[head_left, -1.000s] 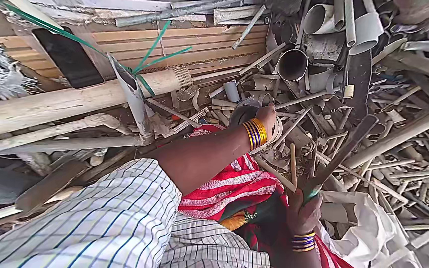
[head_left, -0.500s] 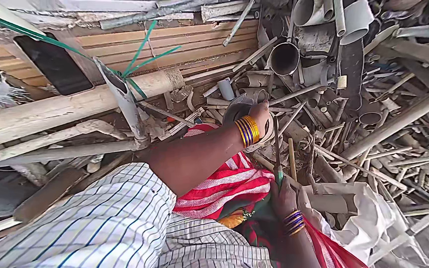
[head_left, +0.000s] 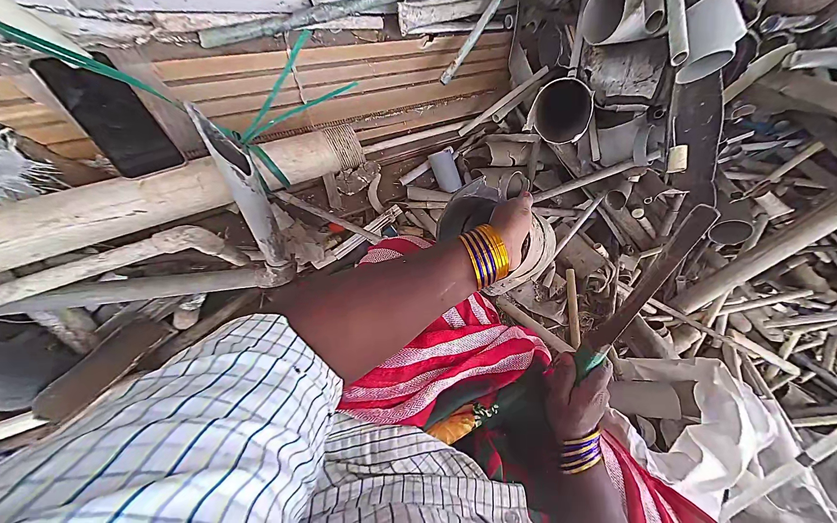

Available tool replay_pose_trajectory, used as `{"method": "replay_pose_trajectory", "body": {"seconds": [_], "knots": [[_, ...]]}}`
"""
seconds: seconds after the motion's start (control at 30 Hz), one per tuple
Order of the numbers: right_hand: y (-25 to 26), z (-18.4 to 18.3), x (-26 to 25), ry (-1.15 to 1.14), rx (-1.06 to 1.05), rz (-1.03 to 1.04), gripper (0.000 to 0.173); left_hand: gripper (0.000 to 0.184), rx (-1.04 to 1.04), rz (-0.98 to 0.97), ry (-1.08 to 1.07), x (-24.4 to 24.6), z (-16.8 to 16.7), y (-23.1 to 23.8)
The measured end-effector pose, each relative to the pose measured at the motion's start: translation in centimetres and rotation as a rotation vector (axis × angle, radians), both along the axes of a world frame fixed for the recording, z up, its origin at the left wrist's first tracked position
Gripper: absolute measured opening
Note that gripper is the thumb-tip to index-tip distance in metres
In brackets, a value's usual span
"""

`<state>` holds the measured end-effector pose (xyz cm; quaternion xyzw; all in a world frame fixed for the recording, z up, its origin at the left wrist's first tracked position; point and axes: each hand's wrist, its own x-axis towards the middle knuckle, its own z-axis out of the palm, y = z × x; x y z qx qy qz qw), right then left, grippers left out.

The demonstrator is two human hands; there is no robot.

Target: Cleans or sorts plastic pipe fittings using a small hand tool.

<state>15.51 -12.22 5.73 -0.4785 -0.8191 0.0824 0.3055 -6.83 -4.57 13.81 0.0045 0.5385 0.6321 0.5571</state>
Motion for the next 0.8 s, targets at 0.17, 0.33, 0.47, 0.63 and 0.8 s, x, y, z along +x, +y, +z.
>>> {"method": "replay_pose_trajectory", "body": {"seconds": [0.17,0.33,0.47,0.63,0.8], "knots": [[1.0,1.3,-0.7,-0.305,-0.507,0.002,0.048,0.052,0.004,0.032,0.010,0.0,0.2,0.4],[0.1,0.0,-0.2,-0.105,-0.136,0.010,0.049,0.053,0.036,0.062,-0.014,-0.5,0.2,0.1],[1.0,0.7,-1.0,-0.306,-0.473,-0.036,0.049,0.053,0.022,0.063,-0.029,-0.6,0.1,0.4],[-0.1,-1.1,-0.2,-0.045,0.020,-0.008,0.051,0.054,0.044,0.104,-0.024,-1.2,0.2,0.2],[0.8,0.7,-1.9,-0.339,-0.501,-0.066,0.048,0.054,0.057,0.174,-0.048,-1.8,0.6,0.5]]}}
